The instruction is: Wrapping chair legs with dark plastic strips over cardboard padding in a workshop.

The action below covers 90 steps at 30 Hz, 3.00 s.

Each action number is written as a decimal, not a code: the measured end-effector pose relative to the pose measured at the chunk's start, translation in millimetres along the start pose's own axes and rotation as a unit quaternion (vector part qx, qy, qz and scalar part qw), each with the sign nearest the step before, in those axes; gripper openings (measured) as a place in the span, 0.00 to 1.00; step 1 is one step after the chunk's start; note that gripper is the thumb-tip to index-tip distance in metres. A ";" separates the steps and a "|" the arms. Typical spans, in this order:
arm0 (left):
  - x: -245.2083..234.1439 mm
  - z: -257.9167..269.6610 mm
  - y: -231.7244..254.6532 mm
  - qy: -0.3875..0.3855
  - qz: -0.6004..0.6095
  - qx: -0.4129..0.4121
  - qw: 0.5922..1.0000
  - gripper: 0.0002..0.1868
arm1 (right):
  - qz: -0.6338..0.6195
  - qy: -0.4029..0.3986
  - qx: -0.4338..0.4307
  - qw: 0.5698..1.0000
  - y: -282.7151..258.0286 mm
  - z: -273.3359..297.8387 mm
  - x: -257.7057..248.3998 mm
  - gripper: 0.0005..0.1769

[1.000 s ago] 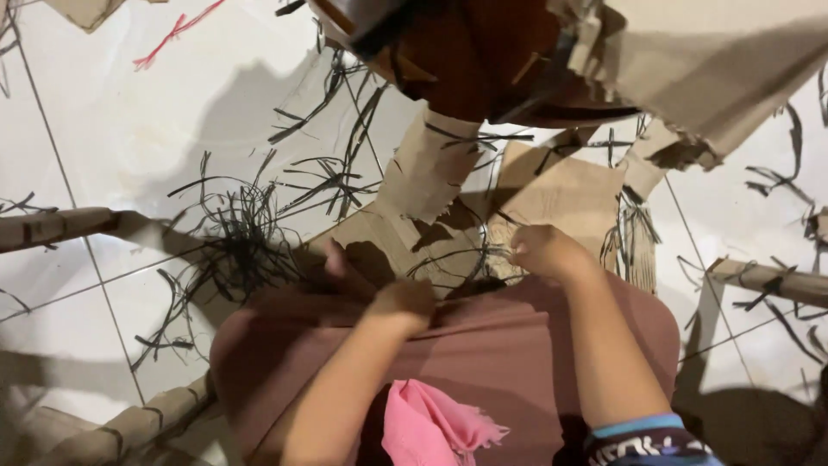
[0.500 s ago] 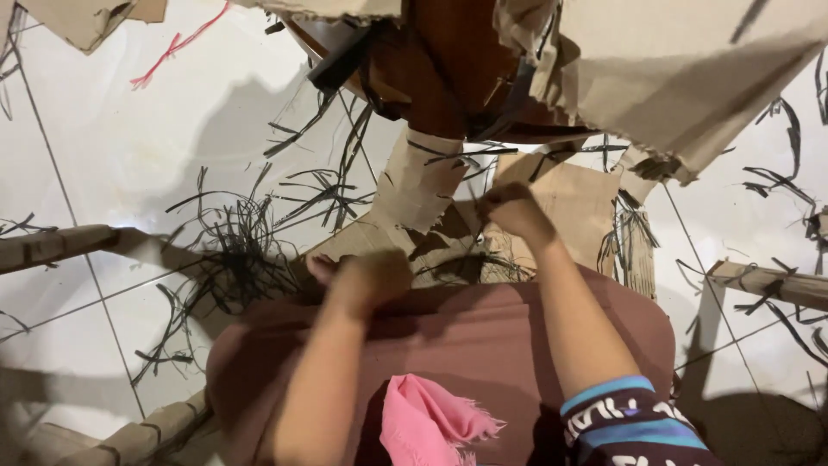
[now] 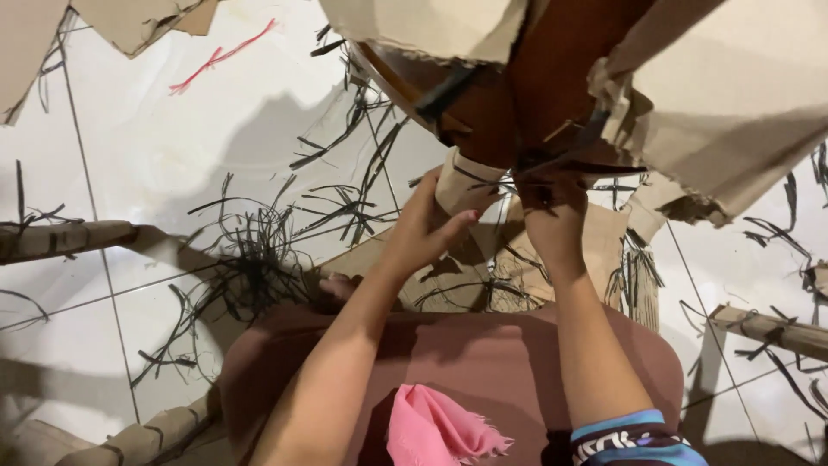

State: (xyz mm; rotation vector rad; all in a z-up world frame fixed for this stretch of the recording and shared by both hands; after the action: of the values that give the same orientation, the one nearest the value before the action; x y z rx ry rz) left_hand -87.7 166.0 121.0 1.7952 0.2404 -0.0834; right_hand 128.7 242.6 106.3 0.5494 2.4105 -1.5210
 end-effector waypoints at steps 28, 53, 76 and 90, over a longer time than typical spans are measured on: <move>-82.5 -3.7 36.1 0.042 -0.278 0.060 0.958 0.16 | 0.056 -0.149 -0.151 0.976 -95.5 10.2 13.2 0.15; -35.8 18.2 74.7 -0.020 -0.145 0.259 0.955 0.10 | 0.086 -0.047 -0.222 0.970 -119.3 17.0 24.6 0.13; -40.0 9.8 68.5 0.044 -0.110 0.271 0.955 0.04 | 0.031 -0.088 -0.248 0.964 -167.0 40.4 17.5 0.14; -55.4 7.7 91.4 0.058 -0.051 0.223 0.972 0.06 | 0.050 -0.023 -0.343 0.938 -172.3 45.9 25.1 0.07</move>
State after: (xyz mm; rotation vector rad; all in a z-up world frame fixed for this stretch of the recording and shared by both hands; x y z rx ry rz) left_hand -122.3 132.0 216.7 2.2382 0.4250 -0.1128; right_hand 31.4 138.9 216.7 0.4549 2.5974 -0.5622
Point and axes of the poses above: each hand's wrist, its own z-axis away from the middle knuckle, its own x-axis out of the palm, y = z × x, the point moved 7 cm from there along -z, towards the middle knuckle
